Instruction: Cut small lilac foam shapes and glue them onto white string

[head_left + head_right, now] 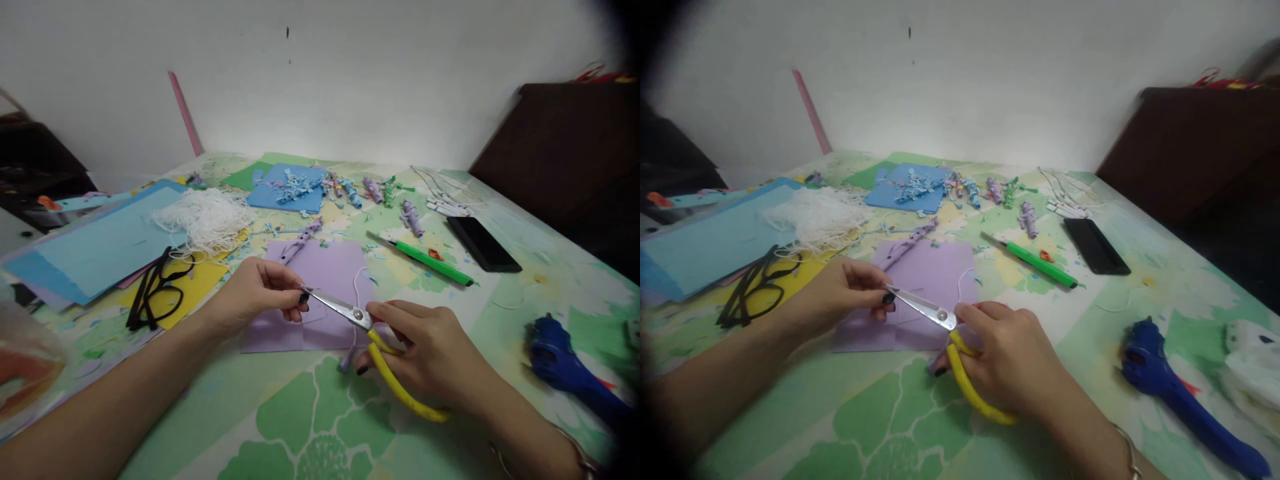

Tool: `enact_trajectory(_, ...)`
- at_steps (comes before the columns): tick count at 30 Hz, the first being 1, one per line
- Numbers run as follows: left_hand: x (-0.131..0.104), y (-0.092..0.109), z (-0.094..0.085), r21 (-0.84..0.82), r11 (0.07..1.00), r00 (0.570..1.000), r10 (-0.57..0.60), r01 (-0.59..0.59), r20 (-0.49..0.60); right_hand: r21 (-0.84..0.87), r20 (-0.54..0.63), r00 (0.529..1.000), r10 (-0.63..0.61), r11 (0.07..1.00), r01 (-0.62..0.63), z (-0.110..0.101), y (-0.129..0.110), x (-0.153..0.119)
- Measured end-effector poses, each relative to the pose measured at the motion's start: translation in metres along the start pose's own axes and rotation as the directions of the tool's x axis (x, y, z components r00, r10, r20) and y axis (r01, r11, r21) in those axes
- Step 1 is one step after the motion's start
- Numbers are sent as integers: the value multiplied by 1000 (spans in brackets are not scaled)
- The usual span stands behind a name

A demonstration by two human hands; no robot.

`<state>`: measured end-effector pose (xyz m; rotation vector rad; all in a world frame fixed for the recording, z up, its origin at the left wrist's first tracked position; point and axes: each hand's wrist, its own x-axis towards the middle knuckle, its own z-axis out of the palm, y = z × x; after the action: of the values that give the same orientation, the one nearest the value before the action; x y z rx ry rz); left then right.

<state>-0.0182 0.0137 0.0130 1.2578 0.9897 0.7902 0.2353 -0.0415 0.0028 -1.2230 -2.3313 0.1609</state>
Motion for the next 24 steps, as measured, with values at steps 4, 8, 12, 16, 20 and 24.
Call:
enact_trajectory(4, 2, 0, -1, -5, 1000, 1000, -4, 4, -21, 9, -2, 1000, 6, 1000, -6, 1, 1, 0)
enact_trajectory(8, 2, -2, -3, -29, 999, 999, -29, 28, -33, 38, -67, 993, 97, 995, -95, 1, 2, 0)
enact_trajectory(12, 2, -4, -3, -64, 997, 999, -45, 43, -26, 61, -77, 976, 206, 978, -201, -1, 3, 2)
enact_trajectory(16, 0, -3, 3, -138, 990, 999, -17, 12, -31, 86, -38, 963, 266, 961, -262, -2, 0, 4)
enact_trajectory(20, -2, -1, 11, -279, 959, 999, 30, -40, -43, 82, 15, 958, 287, 954, -288, -1, -3, 4)
enact_trajectory(24, -4, 0, 16, -277, 960, 996, 25, -49, -89, 80, 59, 962, 268, 959, -272, -1, -8, 4)
